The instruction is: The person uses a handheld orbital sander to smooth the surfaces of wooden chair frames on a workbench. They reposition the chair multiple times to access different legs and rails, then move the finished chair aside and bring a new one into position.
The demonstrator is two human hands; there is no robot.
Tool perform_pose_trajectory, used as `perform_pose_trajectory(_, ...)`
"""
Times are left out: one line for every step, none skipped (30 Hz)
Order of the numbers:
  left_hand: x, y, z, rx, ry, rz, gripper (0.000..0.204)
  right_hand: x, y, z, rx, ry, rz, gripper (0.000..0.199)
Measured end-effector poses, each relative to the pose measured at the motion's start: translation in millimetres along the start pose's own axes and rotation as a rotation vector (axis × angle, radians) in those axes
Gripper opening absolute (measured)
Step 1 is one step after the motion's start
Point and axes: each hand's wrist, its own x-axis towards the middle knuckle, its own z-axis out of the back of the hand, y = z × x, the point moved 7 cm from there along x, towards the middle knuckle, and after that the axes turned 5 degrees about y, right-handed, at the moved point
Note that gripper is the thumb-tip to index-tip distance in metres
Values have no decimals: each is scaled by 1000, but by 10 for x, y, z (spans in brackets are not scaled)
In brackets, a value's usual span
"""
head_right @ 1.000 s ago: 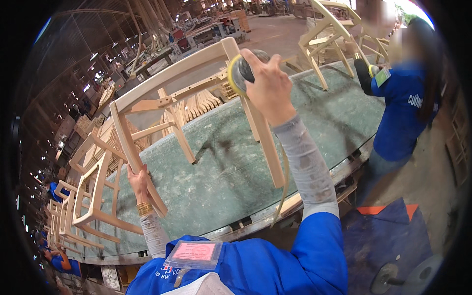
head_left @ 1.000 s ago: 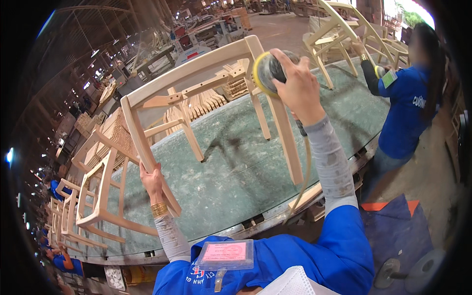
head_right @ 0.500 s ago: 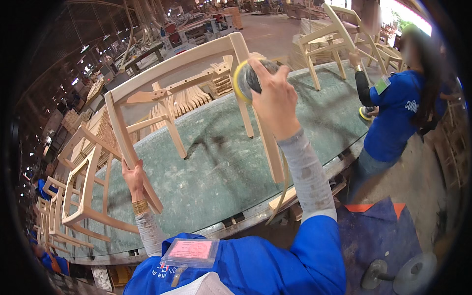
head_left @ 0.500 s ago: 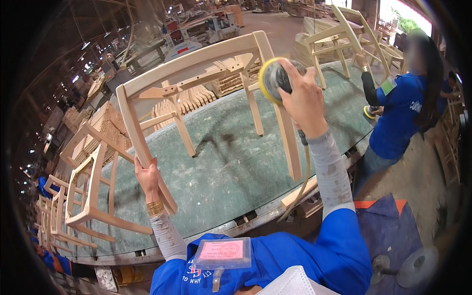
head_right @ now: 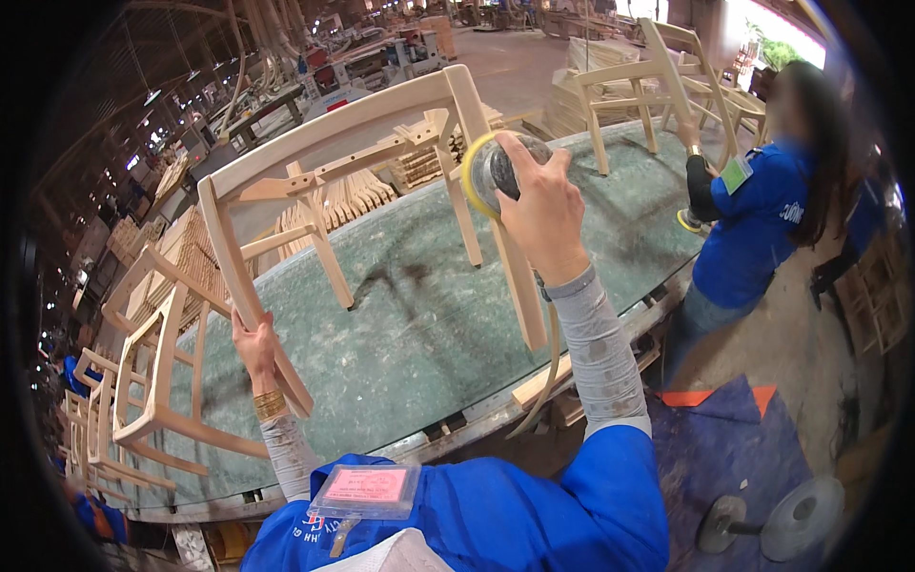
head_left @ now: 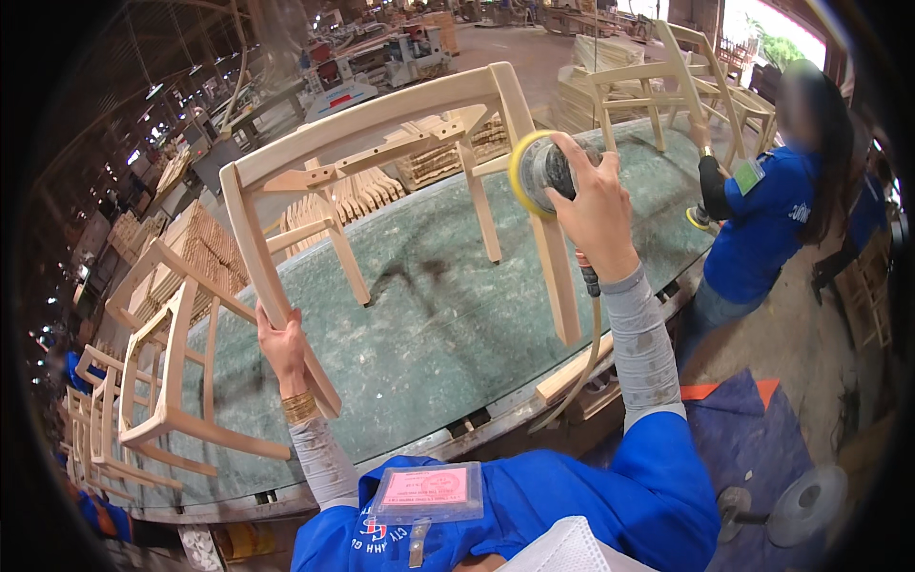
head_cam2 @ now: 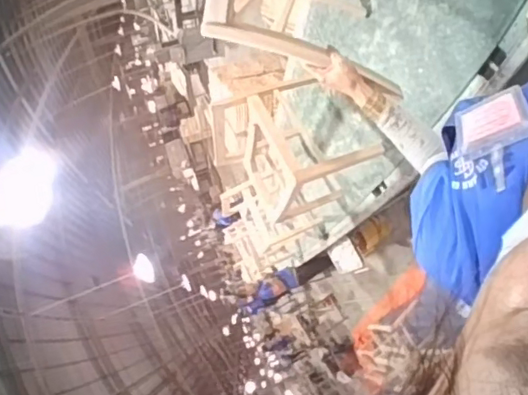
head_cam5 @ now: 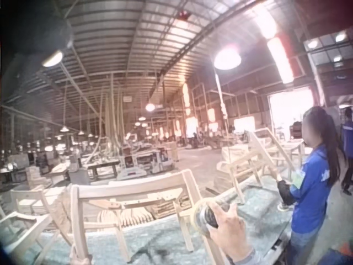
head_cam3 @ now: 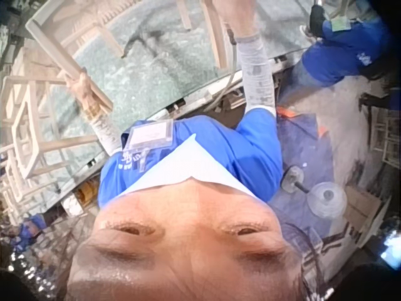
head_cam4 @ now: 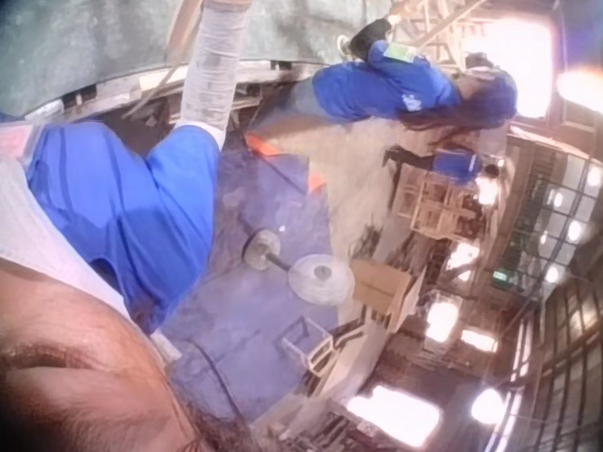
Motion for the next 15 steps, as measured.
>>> perform_pose_trajectory(1,4,-6,2,9,-17,48,26,8,37,-25,-26,23,66)
perform_pose_trajectory(19,5,-17,3,19,-35,49,61,18,72,-50,-52,46,65)
perform_pose_trajectory(19,7,-24,4,28,-53,49,132,30,89,-52,-66,44,65)
perform_pose_trajectory(22,5,-42,-8,34,-44,49,241,53,95,-56,-84,42,65)
perform_pose_trajectory(19,2,-60,-20,41,-35,49,285,57,120,-60,-103,38,64)
perform_pose_trajectory(20,-3,-84,-33,48,-27,49,254,54,167,-70,-136,73,63)
perform_pose_trajectory(7,5,-18,-8,26,-34,49,196,49,103,-44,-80,52,64)
perform_pose_trajectory(-9,14,33,12,5,-41,50,60,40,73,-22,-25,34,66)
perform_pose_trajectory(-28,25,87,32,-17,-47,50,-79,34,32,-1,30,16,67)
perform_pose_trajectory(-38,-14,47,21,-5,-33,47,-224,29,49,-10,37,22,67)
perform_pose_trajectory(-45,-64,18,12,5,-18,44,-218,44,51,-23,37,31,67)
perform_pose_trajectory(-53,-86,2,4,14,-2,42,-195,83,45,-34,38,40,66)
perform_pose_trajectory(-73,-77,31,13,8,-21,42,-194,128,50,-39,40,44,66)
perform_pose_trajectory(-56,-71,30,15,2,-47,42,-59,179,76,-55,-18,78,65)
perform_pose_trajectory(-45,-64,35,17,-4,-74,42,112,226,105,-69,-68,108,64)
